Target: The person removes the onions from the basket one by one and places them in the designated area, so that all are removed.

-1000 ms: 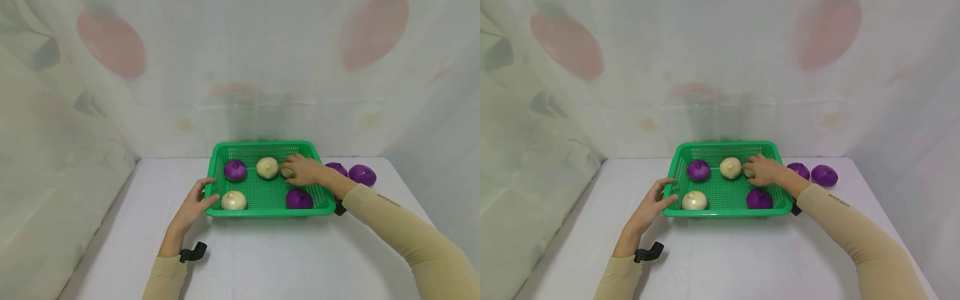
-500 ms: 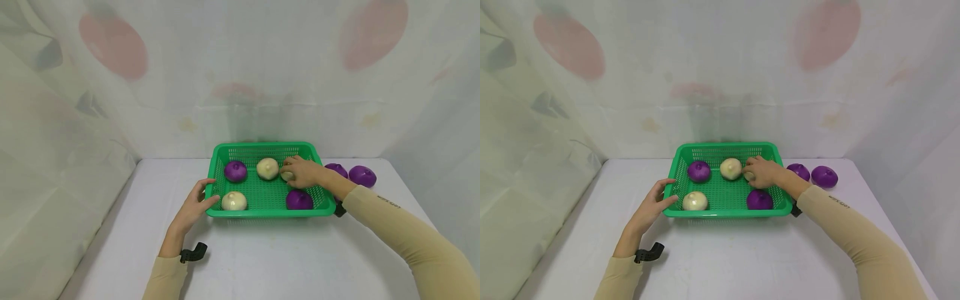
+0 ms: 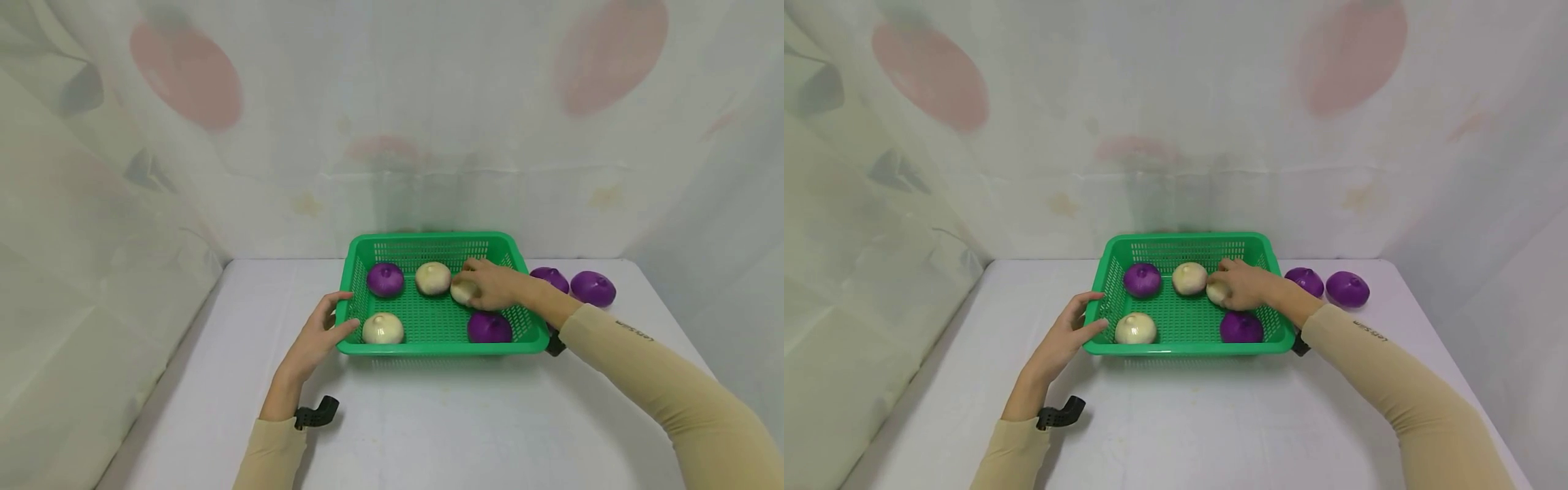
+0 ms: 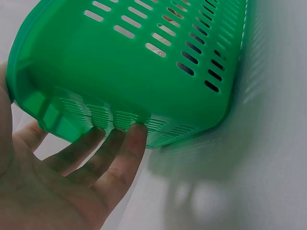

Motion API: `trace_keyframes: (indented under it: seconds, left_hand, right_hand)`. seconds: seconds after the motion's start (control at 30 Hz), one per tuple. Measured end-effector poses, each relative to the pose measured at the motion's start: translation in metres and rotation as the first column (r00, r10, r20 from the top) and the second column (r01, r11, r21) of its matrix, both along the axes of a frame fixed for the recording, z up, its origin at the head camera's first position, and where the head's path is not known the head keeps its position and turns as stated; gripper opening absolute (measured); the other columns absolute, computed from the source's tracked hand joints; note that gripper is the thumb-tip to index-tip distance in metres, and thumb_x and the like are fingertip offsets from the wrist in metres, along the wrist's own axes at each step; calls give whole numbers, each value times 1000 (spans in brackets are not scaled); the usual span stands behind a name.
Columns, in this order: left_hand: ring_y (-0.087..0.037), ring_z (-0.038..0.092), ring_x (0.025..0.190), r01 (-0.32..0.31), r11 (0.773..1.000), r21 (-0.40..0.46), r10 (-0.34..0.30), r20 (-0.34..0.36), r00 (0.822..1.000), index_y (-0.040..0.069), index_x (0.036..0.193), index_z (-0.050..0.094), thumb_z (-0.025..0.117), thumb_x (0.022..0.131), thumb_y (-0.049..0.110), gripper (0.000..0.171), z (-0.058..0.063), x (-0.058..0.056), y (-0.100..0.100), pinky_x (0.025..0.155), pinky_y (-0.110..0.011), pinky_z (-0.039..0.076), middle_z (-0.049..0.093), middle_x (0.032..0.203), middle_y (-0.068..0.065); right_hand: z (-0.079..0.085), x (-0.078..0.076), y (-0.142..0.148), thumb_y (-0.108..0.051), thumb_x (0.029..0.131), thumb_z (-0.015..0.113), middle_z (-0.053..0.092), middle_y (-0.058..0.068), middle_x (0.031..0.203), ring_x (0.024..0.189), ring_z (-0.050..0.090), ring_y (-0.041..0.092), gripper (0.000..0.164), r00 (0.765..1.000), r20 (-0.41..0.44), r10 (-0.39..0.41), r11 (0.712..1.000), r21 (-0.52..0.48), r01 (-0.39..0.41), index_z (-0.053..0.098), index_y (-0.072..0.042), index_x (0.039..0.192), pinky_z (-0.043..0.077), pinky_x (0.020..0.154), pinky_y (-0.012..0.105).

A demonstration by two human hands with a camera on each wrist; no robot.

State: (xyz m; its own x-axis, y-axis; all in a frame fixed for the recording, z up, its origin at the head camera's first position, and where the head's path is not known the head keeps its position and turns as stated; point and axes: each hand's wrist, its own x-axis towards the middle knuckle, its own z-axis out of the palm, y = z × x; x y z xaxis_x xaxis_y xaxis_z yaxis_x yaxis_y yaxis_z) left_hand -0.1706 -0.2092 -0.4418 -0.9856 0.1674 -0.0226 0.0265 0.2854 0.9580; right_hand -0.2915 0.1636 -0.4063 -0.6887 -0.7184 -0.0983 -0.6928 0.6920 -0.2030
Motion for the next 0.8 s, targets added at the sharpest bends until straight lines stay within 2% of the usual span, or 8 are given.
trace_keyframes:
  seconds: [0.3,0.5,0.8]
  left_hand:
    - [-41,24,138,4,1000,0,-4,-12,1000,30,139,40,67,87,44,61,0,-1,0,102,-63,27,28,150,1]
    - [-39,24,138,0,1000,-4,0,-7,1000,29,139,40,67,87,43,60,0,-2,0,103,-63,26,29,149,2]
    - [-37,25,138,-3,1000,-6,3,-2,1000,29,140,40,67,88,40,59,0,0,0,103,-61,27,29,149,1]
  right_hand:
    - [-2,4,-1,-28,88,65,43,11,126,104,46,25,44,1000,-4,2,1000,10,-2,57,-22,131,49,71,41]
    - [-5,5,-1,-27,88,65,42,16,136,117,45,33,45,999,-31,-8,1000,15,8,56,-20,131,51,76,50]
    - [11,8,4,-22,84,67,47,11,130,118,43,31,44,998,-50,-24,1000,-17,23,58,-19,128,50,77,47]
